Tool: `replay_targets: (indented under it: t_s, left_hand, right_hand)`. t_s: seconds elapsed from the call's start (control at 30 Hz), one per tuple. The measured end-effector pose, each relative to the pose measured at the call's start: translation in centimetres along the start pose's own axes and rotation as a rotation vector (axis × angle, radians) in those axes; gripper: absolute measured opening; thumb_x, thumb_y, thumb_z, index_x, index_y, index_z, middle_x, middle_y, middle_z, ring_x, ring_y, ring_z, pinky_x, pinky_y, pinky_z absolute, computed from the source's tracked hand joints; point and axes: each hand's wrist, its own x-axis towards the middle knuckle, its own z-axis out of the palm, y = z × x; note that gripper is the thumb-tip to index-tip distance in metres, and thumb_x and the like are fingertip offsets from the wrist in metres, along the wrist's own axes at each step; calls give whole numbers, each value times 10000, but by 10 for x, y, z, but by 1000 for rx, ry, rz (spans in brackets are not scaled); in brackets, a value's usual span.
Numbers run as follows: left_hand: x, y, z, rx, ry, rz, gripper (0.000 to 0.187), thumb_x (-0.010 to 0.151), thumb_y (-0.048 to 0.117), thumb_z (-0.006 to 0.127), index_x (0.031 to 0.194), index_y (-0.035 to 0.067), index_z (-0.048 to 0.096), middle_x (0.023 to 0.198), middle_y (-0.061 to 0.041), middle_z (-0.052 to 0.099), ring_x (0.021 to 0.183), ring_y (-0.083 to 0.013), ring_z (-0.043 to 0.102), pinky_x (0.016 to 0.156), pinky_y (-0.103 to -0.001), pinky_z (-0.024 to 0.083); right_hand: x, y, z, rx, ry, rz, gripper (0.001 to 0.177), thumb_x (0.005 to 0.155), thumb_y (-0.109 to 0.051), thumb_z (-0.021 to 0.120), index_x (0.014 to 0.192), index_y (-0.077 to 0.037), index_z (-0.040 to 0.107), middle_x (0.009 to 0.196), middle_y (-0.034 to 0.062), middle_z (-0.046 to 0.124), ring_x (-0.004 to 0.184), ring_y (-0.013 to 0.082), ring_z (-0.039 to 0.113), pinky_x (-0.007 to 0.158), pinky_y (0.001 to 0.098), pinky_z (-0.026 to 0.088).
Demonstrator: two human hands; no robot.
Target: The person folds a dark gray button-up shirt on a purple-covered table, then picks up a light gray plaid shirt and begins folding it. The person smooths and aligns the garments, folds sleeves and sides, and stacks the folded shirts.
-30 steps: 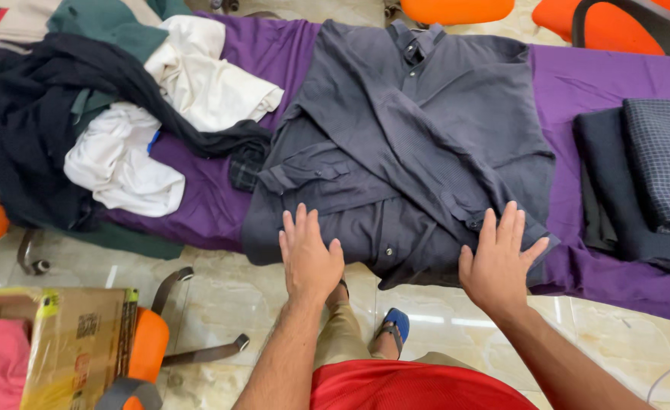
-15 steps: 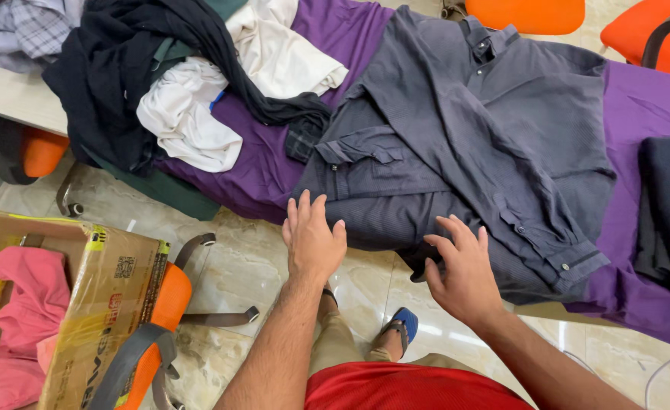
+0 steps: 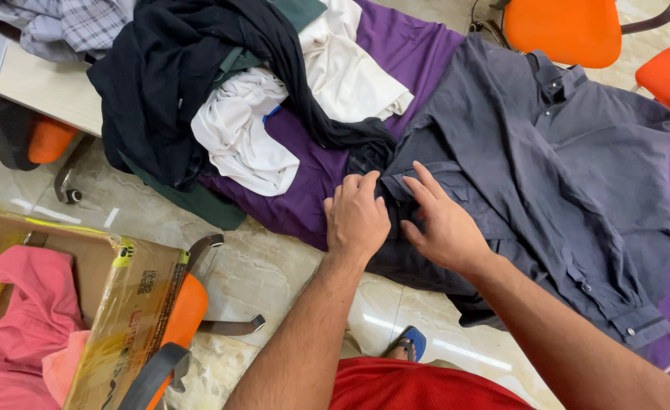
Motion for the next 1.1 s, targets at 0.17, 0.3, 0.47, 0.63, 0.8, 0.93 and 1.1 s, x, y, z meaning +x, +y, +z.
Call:
replay_targets:
  t_s: [0.17,0.3,0.47,0.63,0.8,0.93,1.1]
  left_hand:
    - [49,-13,-8,96,-109,279,671,724,62,714,1373,155,571,1560,-161,425,1110,-344,630,900,-467,512]
    - [89,-19,-9,188,-286,333,630,811,57,665,1417,144,515,1586,-176,351,945,-358,705,796,-465,570]
    - [121,-26,-9,319,-396,317,267,995,200,616,1238,94,582,1281,-162,627,974,-346,724,822,-443,594]
    - [139,-46,-21,86,-177,282,197,924,169,678,1113,124,645,1076,-137,720,935,-364,713,788,-471,563]
    - [194,-80,-71,-963,356,-101,526,933,93,608,1416,14,416,1332,-222,578,912,-358,754,783,-403,640]
    - [180,-73,-75,-505,413,115,745,927,34,661,1549,12,252,1476,-292,351,1104,-385,703,963,-398,588]
    - [97,-24,-26,-341,380,192,677,875,12,712,1461,25,371,1528,-312,277,1186,-459,607,979,-445,548]
  right_hand:
    - [41,-10,10,-132,-14,-250,993,746,-357,866,1499,44,358,1533,268,369,1270,463,551,999,478,497]
    - [47,-24,17,-222,-189,-14,1110,682,-482,886,1513,-28,308,1532,233,350,1254,444,538,998,488,479]
    - [52,-37,22,-234,-185,186,1244,633,-471,891,1594,-45,226,1582,214,267,1191,444,577,962,470,509]
    - [55,-38,23,-200,-43,100,1225,625,-453,889,1541,25,232,1575,247,307,1152,456,604,893,472,531]
    - [61,-48,22,-330,-202,222,1090,669,-568,854,1504,-37,396,1536,207,363,1053,424,662,874,472,549]
    - [60,-60,26,-323,-42,246,924,705,-567,808,1411,-50,512,1419,283,429,920,427,679,786,466,572]
    - [51,-63,37,-364,-127,214,745,754,-625,750,1244,-84,597,1158,183,624,919,367,687,806,472,545]
